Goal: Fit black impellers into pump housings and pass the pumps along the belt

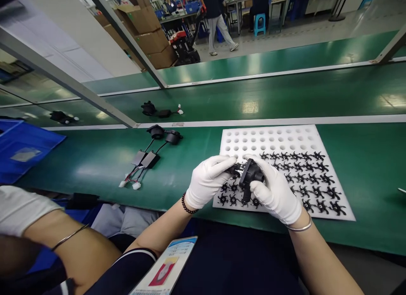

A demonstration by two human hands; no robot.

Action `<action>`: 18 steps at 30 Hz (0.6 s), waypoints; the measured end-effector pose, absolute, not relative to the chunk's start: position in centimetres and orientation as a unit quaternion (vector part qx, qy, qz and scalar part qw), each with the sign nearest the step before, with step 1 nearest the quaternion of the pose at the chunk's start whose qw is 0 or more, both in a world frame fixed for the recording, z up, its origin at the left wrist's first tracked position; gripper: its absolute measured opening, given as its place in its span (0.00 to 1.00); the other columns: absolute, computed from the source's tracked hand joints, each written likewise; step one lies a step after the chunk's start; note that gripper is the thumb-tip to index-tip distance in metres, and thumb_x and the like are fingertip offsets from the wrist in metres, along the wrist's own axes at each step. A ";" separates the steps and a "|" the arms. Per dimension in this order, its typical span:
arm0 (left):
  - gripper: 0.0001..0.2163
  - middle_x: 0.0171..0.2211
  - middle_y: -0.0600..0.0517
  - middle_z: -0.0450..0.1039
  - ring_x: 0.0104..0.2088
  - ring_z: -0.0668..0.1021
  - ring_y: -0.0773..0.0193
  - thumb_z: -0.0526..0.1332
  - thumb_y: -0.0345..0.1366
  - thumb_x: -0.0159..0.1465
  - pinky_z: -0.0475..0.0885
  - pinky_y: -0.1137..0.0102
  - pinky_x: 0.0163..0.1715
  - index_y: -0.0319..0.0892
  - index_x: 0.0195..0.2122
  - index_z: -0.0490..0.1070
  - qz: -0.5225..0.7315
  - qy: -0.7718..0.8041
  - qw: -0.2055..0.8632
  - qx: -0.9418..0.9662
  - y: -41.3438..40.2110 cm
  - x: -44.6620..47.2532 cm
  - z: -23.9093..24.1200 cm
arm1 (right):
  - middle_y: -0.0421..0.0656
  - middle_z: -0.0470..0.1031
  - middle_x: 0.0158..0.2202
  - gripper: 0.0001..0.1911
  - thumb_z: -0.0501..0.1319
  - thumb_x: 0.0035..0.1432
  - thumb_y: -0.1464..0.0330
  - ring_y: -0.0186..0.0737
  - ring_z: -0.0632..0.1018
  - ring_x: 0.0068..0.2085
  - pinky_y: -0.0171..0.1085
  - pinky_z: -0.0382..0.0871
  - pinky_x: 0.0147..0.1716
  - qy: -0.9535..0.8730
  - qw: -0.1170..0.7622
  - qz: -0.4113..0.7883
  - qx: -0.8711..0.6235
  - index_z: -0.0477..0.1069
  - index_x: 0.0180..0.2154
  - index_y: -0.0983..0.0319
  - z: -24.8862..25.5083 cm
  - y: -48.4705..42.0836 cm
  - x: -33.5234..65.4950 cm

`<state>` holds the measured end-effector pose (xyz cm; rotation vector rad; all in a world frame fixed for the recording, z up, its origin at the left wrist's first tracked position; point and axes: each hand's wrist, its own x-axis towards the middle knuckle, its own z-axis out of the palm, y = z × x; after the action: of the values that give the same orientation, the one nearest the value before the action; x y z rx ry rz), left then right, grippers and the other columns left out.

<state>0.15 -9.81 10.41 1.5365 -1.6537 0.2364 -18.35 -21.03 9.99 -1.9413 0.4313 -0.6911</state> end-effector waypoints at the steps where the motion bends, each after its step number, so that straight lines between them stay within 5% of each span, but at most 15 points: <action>1: 0.12 0.40 0.50 0.80 0.38 0.81 0.67 0.61 0.28 0.65 0.77 0.74 0.39 0.44 0.49 0.76 0.083 -0.663 0.411 0.620 -9.8 0.2 10.5 | 0.50 0.77 0.44 0.36 0.54 0.62 0.44 0.52 0.79 0.42 0.47 0.73 0.43 0.177 0.490 -0.276 -0.808 0.67 0.61 0.62 10.0 -21.3 -18.5; 12: 0.12 0.38 0.51 0.80 0.36 0.80 0.66 0.63 0.30 0.64 0.77 0.73 0.38 0.43 0.48 0.76 0.019 -0.700 0.366 0.614 -9.8 0.8 11.3 | 0.48 0.77 0.36 0.33 0.53 0.60 0.41 0.49 0.78 0.38 0.44 0.73 0.39 0.199 0.427 -0.203 -0.858 0.76 0.45 0.61 11.6 -22.7 -19.6; 18: 0.15 0.39 0.50 0.80 0.36 0.80 0.64 0.65 0.27 0.62 0.77 0.71 0.37 0.43 0.49 0.76 0.026 -0.695 0.320 0.643 -9.9 -0.2 11.3 | 0.48 0.77 0.47 0.31 0.49 0.67 0.48 0.48 0.79 0.45 0.45 0.75 0.43 0.220 0.590 -0.208 -0.749 0.64 0.63 0.58 9.9 -22.1 -19.2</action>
<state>-0.18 -9.94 11.33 1.6910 -1.8272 0.0689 -19.22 -22.11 9.92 -1.7425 0.5121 -0.4846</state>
